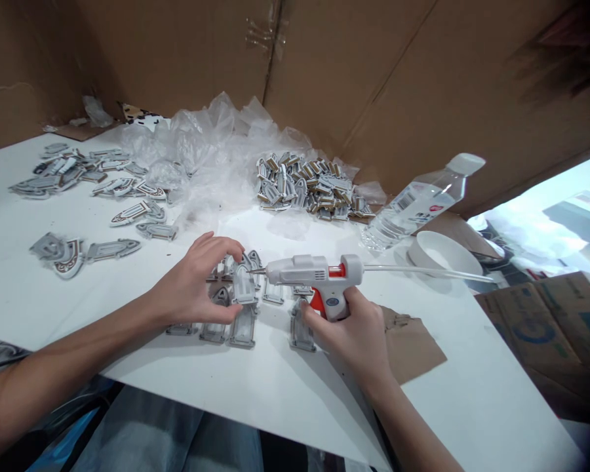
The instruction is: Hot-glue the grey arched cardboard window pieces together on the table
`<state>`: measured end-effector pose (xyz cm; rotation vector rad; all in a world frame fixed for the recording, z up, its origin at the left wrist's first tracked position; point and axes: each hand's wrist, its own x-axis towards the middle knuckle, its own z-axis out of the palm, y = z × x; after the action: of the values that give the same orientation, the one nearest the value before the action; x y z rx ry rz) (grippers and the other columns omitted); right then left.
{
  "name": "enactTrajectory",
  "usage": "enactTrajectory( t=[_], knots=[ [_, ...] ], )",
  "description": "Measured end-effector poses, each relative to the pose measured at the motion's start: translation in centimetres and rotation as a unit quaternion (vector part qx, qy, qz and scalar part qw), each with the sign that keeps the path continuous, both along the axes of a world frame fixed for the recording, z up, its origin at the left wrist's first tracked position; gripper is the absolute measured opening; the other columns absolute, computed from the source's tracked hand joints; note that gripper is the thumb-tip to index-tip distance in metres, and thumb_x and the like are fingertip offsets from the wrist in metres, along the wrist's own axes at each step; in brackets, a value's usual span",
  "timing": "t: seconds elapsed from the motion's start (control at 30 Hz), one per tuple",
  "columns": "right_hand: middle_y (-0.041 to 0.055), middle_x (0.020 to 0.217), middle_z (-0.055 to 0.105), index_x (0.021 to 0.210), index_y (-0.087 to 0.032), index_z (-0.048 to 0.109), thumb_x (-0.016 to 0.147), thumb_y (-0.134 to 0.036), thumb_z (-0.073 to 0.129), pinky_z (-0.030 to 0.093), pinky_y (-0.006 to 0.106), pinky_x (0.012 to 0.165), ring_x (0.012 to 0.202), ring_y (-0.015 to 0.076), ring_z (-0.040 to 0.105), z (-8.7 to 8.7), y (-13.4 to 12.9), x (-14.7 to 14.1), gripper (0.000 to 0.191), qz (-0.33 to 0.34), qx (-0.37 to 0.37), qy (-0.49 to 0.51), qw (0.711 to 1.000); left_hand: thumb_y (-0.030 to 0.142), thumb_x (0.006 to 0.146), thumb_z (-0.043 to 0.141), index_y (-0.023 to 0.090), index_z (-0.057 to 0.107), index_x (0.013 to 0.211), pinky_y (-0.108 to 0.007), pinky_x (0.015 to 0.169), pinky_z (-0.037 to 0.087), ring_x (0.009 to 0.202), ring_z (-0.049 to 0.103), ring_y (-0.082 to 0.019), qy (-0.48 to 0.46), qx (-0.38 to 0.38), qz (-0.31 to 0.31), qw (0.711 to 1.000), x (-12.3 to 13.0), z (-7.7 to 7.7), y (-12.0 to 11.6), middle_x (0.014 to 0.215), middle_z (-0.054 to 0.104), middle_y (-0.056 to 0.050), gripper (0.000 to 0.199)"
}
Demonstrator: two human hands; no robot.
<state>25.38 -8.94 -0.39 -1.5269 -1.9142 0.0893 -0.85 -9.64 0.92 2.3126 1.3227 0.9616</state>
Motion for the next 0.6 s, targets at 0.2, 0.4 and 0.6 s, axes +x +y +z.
enactTrajectory(
  t=[0.2,0.4,0.6],
  knots=[
    [-0.0073,0.042,0.045,0.057,-0.023,0.040,0.063,-0.040,0.066,0.036,0.025,0.047,0.038,0.0108,0.041,0.03,0.02,0.11,0.031,-0.023,-0.014,0.005,1.000,0.027,0.066,0.076,0.023,0.070,0.078,-0.056,0.116,0.015,0.115,0.058,-0.027,-0.033,-0.065,-0.012,0.997,-0.14,0.17,0.11,0.123,0.059,-0.007,0.014],
    [-0.0076,0.042,0.042,0.056,-0.023,0.036,0.063,-0.041,0.065,0.035,0.025,0.046,0.038,0.0099,0.038,-0.10,0.14,0.07,0.035,-0.019,-0.010,-0.002,1.000,0.029,0.063,0.080,0.026,0.077,0.082,-0.057,0.116,0.014,0.113,0.060,-0.028,-0.041,-0.068,-0.008,0.997,-0.11,0.01,0.06,0.123,0.062,-0.007,0.019],
    [-0.0069,0.043,0.042,0.056,-0.024,0.034,0.062,-0.043,0.065,0.034,0.024,0.044,0.039,0.0104,0.040,-0.27,0.11,0.10,0.037,-0.018,-0.021,-0.012,1.000,0.030,0.063,0.080,0.026,0.077,0.081,-0.058,0.115,0.018,0.109,0.062,-0.027,-0.032,-0.037,0.001,0.999,-0.04,-0.20,0.03,0.118,0.065,-0.006,0.018]
  ],
)
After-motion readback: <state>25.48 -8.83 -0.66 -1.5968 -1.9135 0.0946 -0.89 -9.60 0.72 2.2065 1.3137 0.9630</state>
